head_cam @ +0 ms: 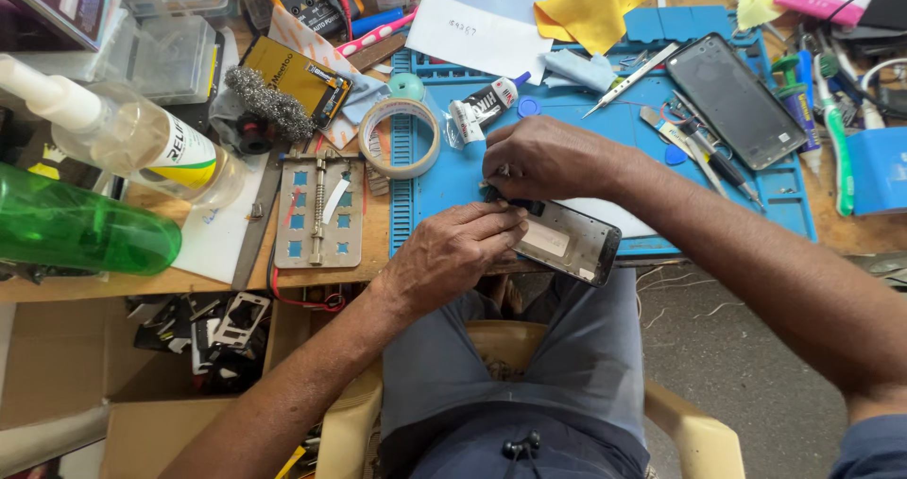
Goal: The person pries open a smartphone on a repair mat, works on the internal components and screen area with a metal pry tool, then fits the housing back together. They press the phone closed, pick it up, and press its buttons while testing the reassembled device.
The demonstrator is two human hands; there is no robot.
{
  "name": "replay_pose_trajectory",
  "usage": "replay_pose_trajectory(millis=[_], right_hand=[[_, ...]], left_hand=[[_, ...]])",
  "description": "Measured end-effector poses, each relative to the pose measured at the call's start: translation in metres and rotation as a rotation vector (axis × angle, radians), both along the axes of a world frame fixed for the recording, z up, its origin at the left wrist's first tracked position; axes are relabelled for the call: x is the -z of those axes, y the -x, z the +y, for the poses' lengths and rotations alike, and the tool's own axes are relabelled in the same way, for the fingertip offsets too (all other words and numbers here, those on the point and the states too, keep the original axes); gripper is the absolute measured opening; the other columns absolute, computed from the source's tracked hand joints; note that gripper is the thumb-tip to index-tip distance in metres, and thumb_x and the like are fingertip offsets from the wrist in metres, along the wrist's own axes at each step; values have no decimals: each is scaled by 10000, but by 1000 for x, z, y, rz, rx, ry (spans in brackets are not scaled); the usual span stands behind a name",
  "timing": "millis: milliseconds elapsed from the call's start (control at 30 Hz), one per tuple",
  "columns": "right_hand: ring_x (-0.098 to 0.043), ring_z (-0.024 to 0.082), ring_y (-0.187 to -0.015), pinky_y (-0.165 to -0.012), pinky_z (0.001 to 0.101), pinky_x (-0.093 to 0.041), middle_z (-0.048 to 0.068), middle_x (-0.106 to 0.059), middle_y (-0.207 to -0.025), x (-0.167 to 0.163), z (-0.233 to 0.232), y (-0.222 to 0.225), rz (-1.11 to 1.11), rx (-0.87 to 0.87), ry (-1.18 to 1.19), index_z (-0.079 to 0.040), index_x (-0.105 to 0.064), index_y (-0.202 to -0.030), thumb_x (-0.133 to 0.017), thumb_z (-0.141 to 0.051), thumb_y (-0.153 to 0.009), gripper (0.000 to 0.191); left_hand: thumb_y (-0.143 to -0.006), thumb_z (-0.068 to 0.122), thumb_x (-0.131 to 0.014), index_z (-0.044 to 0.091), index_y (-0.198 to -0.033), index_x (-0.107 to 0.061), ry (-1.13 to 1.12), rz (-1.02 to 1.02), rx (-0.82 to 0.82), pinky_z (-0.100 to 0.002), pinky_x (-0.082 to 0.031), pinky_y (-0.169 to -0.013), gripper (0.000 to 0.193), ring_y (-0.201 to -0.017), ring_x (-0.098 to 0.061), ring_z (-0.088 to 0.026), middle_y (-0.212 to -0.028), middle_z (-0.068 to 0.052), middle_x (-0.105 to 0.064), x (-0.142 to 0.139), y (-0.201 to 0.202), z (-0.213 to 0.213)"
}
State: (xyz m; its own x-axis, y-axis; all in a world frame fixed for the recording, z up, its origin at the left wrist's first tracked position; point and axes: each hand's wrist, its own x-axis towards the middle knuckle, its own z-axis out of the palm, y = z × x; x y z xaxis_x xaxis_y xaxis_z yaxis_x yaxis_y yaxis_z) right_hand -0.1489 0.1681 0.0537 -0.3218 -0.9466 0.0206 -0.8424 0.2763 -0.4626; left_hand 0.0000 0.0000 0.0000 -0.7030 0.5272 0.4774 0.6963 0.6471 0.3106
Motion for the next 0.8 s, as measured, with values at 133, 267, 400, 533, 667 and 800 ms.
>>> replay_pose_trajectory(millis=[133, 267, 400, 533, 667, 800], right_hand=[[-680, 356, -743, -659, 462, -532, 133, -679, -845, 29, 11, -16, 98, 143, 46, -23, -720, -863, -729, -113, -845, 92], [-706, 309, -776, -730, 402, -566, 133, -705, -864, 31, 15, -18, 121, 304, 247, -26, -742, -910, -729, -94, -871, 79], [-711, 258, -755, -673, 350, -573, 115, -720, -852, 13, 27, -12, -235, 467, 354, -65, -748, -971, -706, -131, -943, 84], [-707, 288, -731, -658, 392, -559, 97, -707, -862, 9, 15, -23, 173, 72, 215, -63, -766, -900, -725, -100, -833, 88], [-679, 342, -720, -642, 441, -525, 114, -670, -808, 12, 6, -14, 185, 42, 62, -43, -723, -796, -732, -101, -834, 70], [-686, 344, -738, -663, 437, -551, 125, -669, -815, 19, 6, -11, 287, 159, 68, -33, -699, -763, -738, -109, -805, 95]], left_hand=[[-894, 235, -720, 36, -1187, -714, -5, 40, -10, -377, -535, -1012, 354, -1209, -651, -256, -1264, -82, -702, 3, -5, 2], [-908, 216, -710, 48, -1200, -718, 6, 101, -21, -359, -541, -1015, 337, -1216, -655, -245, -1284, -69, -703, 1, -4, 4], [-906, 227, -713, 50, -1176, -723, 5, 122, -24, -362, -541, -1013, 322, -1209, -656, -241, -1267, -64, -709, 6, -3, 2], [-904, 169, -702, 43, -1165, -730, 12, 136, -20, -359, -545, -1016, 291, -1201, -660, -238, -1254, -69, -715, 2, -3, 4], [-896, 134, -689, 46, -1162, -736, 24, 122, -38, -352, -549, -1014, 285, -1196, -664, -234, -1250, -64, -721, 1, -2, 4], [-899, 168, -702, 30, -1125, -729, -3, 85, -8, -371, -548, -996, 266, -1180, -659, -254, -1236, -85, -716, -2, -2, 3]])
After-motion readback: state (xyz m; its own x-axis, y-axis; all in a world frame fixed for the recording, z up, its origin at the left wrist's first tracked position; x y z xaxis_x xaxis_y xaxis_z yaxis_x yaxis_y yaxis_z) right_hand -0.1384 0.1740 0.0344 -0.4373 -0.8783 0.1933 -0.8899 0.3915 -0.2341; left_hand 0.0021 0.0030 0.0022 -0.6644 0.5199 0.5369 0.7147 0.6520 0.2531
